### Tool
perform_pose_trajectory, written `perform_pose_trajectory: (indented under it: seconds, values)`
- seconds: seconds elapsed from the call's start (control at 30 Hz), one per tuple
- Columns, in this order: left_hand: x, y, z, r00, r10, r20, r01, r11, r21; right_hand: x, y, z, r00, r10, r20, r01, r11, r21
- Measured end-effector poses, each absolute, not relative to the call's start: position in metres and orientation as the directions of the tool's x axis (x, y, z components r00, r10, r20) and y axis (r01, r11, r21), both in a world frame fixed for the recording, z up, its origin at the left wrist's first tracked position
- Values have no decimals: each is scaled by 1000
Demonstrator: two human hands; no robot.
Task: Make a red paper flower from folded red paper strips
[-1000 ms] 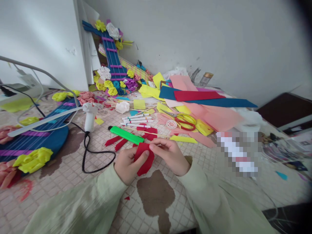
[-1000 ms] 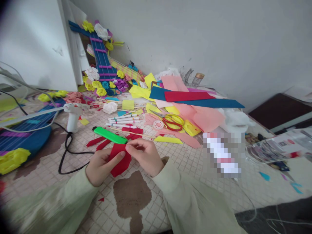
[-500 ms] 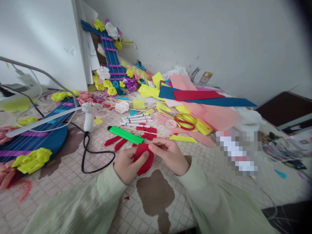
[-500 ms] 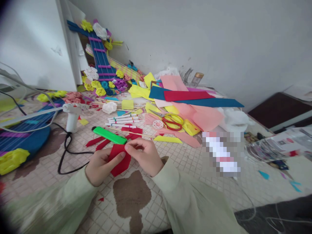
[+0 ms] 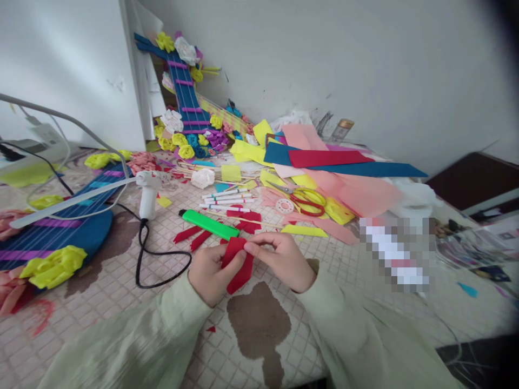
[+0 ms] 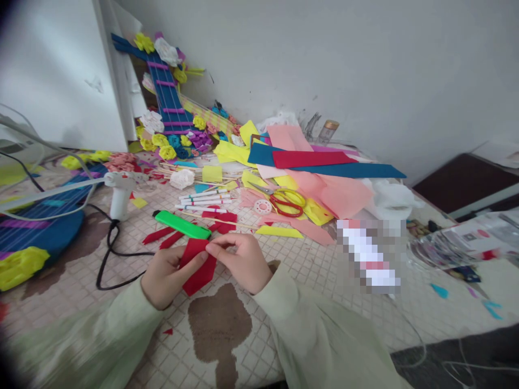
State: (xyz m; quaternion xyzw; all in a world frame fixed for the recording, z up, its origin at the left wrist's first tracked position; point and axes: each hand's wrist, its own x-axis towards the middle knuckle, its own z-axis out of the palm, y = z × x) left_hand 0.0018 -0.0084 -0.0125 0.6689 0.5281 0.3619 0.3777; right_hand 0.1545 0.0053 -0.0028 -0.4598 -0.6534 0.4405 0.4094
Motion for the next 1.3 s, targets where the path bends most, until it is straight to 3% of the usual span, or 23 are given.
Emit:
perform_pose_trajectory:
  seconds: [0.4, 1.1, 1.3]
  values:
    - [3, -6, -12, 156, 988, 5, 422, -71, 904, 154, 4, -3, -215, 962, 169, 273, 225, -935]
    - [0, -1, -8, 140, 988, 61, 280, -98, 955, 156, 4, 0, -330, 939, 100, 361, 224, -905]
    - [1, -1, -6, 125, 988, 87, 235, -115, 965, 157, 5, 3, -350, 934, 66, 291, 176, -940]
